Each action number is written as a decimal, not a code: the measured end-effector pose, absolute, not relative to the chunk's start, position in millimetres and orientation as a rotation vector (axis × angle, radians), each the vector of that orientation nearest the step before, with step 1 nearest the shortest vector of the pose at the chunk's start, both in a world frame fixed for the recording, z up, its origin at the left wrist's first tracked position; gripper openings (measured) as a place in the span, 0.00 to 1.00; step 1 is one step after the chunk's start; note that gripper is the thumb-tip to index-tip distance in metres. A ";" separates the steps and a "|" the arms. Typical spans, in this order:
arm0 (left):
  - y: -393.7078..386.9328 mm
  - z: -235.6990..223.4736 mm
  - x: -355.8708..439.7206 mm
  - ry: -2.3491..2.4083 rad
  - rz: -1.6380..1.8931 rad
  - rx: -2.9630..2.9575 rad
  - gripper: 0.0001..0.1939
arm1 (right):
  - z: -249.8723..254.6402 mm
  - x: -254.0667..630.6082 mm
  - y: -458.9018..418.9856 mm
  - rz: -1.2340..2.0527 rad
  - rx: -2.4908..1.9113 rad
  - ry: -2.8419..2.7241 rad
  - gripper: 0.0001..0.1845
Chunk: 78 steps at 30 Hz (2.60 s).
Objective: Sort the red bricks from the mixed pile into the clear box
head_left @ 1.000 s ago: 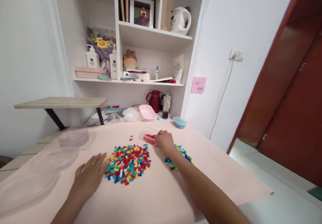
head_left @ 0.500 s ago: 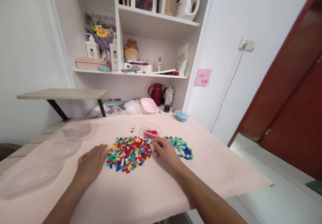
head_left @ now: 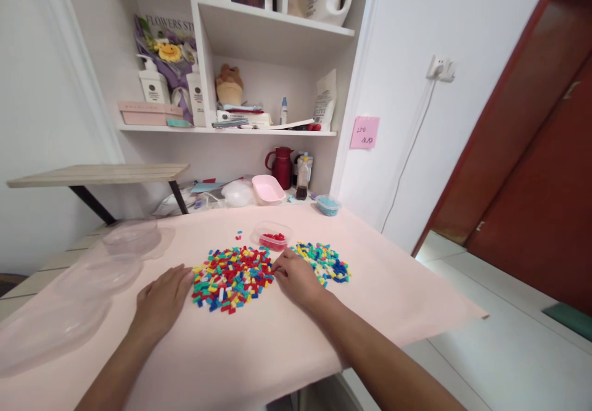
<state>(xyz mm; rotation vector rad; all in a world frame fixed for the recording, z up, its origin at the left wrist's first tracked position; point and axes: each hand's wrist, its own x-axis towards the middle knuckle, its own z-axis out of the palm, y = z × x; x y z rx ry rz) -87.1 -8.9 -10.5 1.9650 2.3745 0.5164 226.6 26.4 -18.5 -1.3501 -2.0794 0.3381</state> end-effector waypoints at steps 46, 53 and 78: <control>-5.9 -18.6 -94.0 2.341 0.606 1.985 0.25 | 9.1 234.9 5.1 0.556 -1.152 -2.220 0.14; -6.3 -16.5 -94.5 2.360 0.574 1.976 0.26 | -17.1 241.6 5.7 0.433 -1.342 -2.068 0.16; -5.0 -13.7 -94.0 2.383 0.450 2.012 0.27 | -14.2 238.1 -2.7 0.292 -1.361 -2.143 0.25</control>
